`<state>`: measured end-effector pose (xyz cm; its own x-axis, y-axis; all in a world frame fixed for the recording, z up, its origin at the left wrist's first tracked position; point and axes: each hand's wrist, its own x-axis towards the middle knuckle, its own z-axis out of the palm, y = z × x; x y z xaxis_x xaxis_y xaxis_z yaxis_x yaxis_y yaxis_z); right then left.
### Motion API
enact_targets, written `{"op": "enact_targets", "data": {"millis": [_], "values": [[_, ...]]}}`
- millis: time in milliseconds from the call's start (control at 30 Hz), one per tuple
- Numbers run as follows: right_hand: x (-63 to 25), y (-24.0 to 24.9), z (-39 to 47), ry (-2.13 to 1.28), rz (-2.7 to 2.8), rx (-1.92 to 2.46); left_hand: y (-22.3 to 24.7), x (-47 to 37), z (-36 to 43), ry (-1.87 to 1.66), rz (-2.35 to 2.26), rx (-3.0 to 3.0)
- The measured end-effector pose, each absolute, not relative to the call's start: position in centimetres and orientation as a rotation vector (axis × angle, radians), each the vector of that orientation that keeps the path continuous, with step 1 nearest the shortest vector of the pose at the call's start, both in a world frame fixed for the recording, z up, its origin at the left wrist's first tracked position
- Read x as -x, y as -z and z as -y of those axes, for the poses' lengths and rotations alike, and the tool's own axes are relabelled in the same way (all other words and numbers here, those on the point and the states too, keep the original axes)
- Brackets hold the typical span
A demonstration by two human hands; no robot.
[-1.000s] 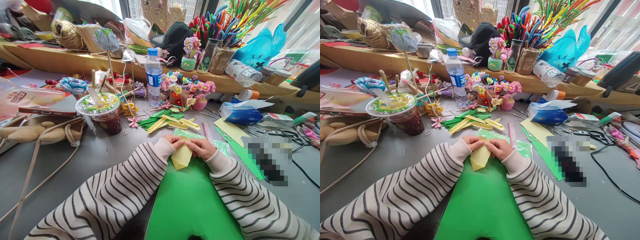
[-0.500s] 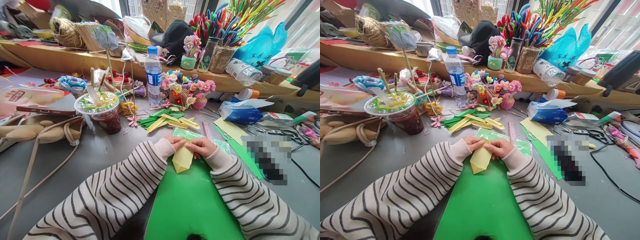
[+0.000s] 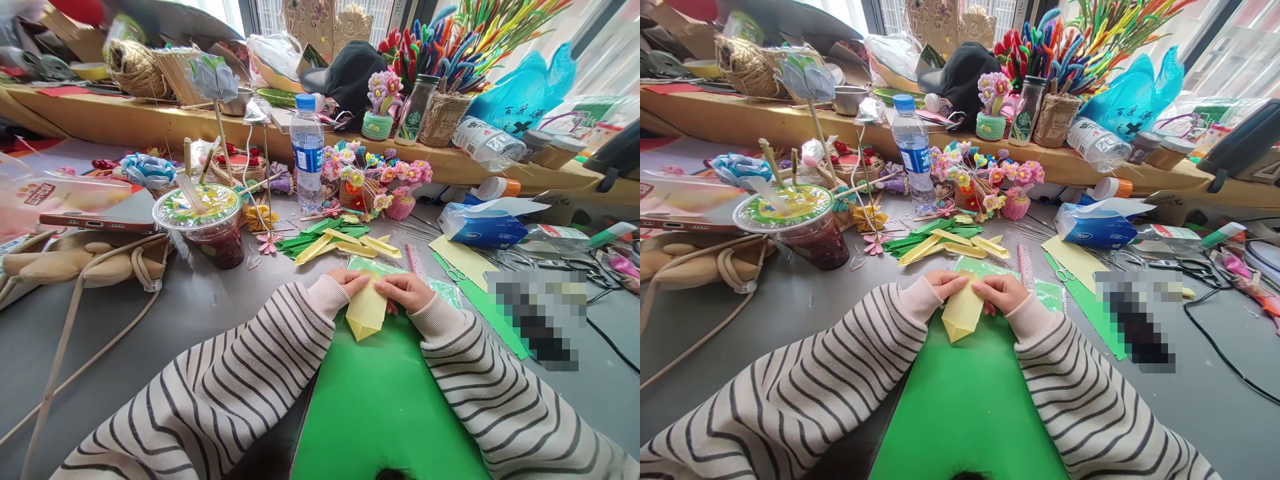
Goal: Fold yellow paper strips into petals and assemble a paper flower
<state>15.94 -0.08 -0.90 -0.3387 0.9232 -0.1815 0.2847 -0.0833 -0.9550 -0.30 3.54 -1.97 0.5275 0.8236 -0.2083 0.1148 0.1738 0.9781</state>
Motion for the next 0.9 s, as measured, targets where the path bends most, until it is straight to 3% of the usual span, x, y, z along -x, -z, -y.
{"op": "enact_targets", "data": {"millis": [400,900], "values": [[-15.6,0.8,0.4,-1.087,1.646,1.325,0.8,0.2,-3.3,-0.621,-0.949,-1.066],[-15.4,0.8,0.8,0.297,2.252,1.147,1.4,0.2,-3.4,-0.737,-0.997,-1.052]]}}
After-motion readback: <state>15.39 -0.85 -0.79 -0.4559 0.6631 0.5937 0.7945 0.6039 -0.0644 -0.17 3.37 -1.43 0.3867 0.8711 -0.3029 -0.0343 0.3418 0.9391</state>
